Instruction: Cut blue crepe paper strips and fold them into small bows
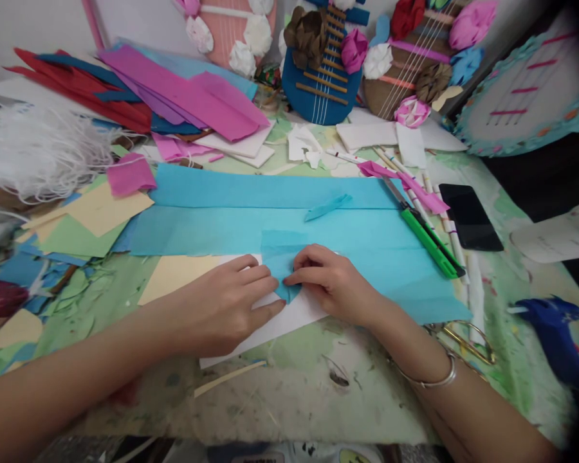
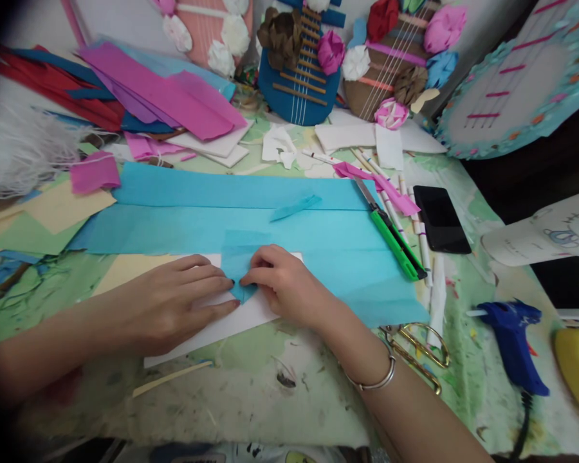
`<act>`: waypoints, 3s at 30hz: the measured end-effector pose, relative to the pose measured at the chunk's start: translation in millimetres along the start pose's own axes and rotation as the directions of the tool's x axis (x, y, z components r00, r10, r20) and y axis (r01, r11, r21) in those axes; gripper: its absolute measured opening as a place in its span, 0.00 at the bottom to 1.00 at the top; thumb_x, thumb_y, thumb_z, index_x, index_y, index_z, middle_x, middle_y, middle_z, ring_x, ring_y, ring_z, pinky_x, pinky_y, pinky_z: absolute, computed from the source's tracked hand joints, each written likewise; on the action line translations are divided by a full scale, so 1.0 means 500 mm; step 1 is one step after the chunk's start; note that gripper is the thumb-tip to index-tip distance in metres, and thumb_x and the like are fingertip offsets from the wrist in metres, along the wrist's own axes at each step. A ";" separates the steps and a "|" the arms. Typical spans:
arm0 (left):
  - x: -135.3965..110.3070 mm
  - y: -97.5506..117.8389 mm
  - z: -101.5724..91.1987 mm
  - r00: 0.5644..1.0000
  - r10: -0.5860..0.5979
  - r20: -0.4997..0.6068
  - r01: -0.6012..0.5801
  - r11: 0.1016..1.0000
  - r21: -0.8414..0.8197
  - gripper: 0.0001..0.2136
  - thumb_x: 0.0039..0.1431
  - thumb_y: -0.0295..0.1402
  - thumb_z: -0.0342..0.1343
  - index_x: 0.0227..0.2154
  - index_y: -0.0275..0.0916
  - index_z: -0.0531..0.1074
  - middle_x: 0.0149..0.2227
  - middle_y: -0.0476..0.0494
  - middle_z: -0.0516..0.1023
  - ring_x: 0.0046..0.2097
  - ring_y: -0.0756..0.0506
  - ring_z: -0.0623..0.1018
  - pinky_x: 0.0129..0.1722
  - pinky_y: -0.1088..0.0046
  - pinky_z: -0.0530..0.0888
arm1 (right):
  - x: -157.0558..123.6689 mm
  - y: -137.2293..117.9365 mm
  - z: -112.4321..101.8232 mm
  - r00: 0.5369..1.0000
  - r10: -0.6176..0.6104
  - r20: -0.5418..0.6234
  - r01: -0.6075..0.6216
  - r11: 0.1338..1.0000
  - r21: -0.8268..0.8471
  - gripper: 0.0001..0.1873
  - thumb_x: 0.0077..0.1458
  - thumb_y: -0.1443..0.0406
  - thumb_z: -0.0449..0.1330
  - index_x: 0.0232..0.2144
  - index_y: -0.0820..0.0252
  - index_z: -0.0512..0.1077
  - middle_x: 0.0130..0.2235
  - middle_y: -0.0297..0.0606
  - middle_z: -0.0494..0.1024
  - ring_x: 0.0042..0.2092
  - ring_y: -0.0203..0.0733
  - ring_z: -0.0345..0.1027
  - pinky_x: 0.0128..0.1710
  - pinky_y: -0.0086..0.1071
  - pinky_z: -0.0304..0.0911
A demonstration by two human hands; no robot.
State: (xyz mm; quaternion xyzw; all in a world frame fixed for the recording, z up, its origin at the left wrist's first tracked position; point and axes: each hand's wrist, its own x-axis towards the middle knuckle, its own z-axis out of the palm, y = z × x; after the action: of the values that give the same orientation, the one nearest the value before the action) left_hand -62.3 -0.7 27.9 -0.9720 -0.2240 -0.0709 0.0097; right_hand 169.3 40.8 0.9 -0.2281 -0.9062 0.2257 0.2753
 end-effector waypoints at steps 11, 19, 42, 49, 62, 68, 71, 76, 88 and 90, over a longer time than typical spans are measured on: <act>0.004 0.020 0.013 0.995 0.020 -0.098 -0.030 0.994 -0.109 0.10 0.62 0.24 0.47 0.42 0.34 0.72 0.35 0.39 0.76 0.41 0.42 0.74 0.43 0.61 0.71 | 0.009 -0.008 -0.006 0.991 0.136 -0.007 -0.134 0.983 0.124 0.12 0.56 0.76 0.53 0.40 0.64 0.74 0.38 0.41 0.74 0.37 0.37 0.68 0.37 0.31 0.66; 0.011 0.034 0.015 0.992 0.005 -0.130 -0.003 1.000 0.015 0.13 0.66 0.33 0.48 0.47 0.31 0.69 0.36 0.38 0.76 0.42 0.41 0.75 0.42 0.62 0.71 | 0.008 -0.007 -0.009 0.983 0.184 -0.010 -0.179 0.968 0.176 0.13 0.54 0.78 0.56 0.39 0.61 0.72 0.36 0.36 0.73 0.34 0.33 0.66 0.34 0.26 0.64; 0.014 0.034 0.027 0.998 -0.002 -0.057 0.004 1.000 0.030 0.19 0.65 0.43 0.48 0.48 0.31 0.68 0.37 0.37 0.74 0.42 0.39 0.72 0.42 0.60 0.68 | 0.009 -0.007 -0.011 0.976 0.219 -0.012 -0.213 0.959 0.186 0.11 0.53 0.77 0.58 0.37 0.62 0.73 0.35 0.36 0.73 0.33 0.32 0.66 0.33 0.26 0.63; 0.021 0.031 0.019 0.999 -0.013 -0.034 0.013 1.000 0.001 0.21 0.63 0.43 0.52 0.49 0.28 0.67 0.38 0.37 0.73 0.42 0.37 0.70 0.41 0.59 0.67 | 0.011 -0.007 -0.013 0.974 0.227 -0.005 -0.222 0.957 0.188 0.10 0.53 0.76 0.58 0.37 0.60 0.73 0.35 0.35 0.73 0.33 0.32 0.66 0.32 0.26 0.63; 0.025 0.035 0.019 0.999 -0.050 0.000 0.050 0.999 -0.018 0.22 0.62 0.42 0.52 0.50 0.27 0.68 0.38 0.37 0.73 0.42 0.36 0.69 0.40 0.58 0.67 | 0.009 -0.007 -0.028 0.964 0.265 -0.021 -0.258 0.951 0.172 0.08 0.53 0.75 0.59 0.35 0.63 0.73 0.35 0.37 0.74 0.33 0.33 0.66 0.34 0.28 0.63; 0.023 0.054 0.026 0.995 -0.026 -0.099 0.037 0.992 0.117 0.18 0.63 0.37 0.52 0.46 0.25 0.70 0.39 0.35 0.74 0.40 0.37 0.70 0.38 0.57 0.68 | 0.002 -0.010 -0.055 0.917 0.393 -0.069 -0.388 0.918 0.086 0.03 0.52 0.72 0.61 0.31 0.61 0.74 0.27 0.32 0.72 0.28 0.33 0.62 0.29 0.29 0.58; 0.020 0.064 0.029 0.990 -0.031 -0.138 0.054 0.986 0.161 0.16 0.63 0.35 0.50 0.46 0.25 0.71 0.39 0.36 0.74 0.39 0.38 0.72 0.37 0.57 0.68 | -0.001 -0.012 -0.057 0.918 0.394 0.044 -0.396 0.916 0.068 0.06 0.50 0.70 0.65 0.34 0.61 0.75 0.29 0.33 0.72 0.30 0.33 0.63 0.30 0.28 0.58; 0.017 0.077 0.030 0.986 -0.059 -0.157 0.087 0.979 0.184 0.14 0.62 0.34 0.52 0.43 0.27 0.73 0.37 0.37 0.75 0.39 0.37 0.74 0.36 0.58 0.71 | -0.003 -0.018 -0.053 0.906 0.391 0.161 -0.402 0.915 0.042 0.03 0.51 0.72 0.64 0.30 0.62 0.74 0.31 0.34 0.72 0.33 0.34 0.63 0.33 0.28 0.57; 0.022 0.083 0.025 0.982 -0.058 -0.180 0.093 0.977 0.190 0.14 0.61 0.31 0.53 0.43 0.25 0.73 0.34 0.37 0.75 0.38 0.37 0.76 0.35 0.57 0.74 | 0.009 -0.027 -0.045 0.888 0.433 0.157 -0.438 0.899 -0.002 0.05 0.55 0.72 0.60 0.27 0.62 0.70 0.29 0.33 0.70 0.33 0.35 0.61 0.34 0.29 0.55; 0.020 0.083 0.030 0.981 -0.072 -0.181 0.105 0.978 0.178 0.16 0.61 0.32 0.53 0.47 0.23 0.71 0.36 0.36 0.75 0.39 0.36 0.76 0.36 0.56 0.75 | 0.008 -0.027 -0.044 0.886 0.436 0.160 -0.440 0.898 -0.010 0.05 0.55 0.72 0.60 0.27 0.62 0.70 0.29 0.33 0.70 0.33 0.36 0.61 0.34 0.30 0.54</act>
State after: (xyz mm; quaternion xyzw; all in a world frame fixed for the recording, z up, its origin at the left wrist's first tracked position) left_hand -33.3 -32.7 15.0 -0.9459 -0.2710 -0.1346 0.1173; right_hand 175.4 38.4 26.1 -0.4043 -0.8472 0.3114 0.1477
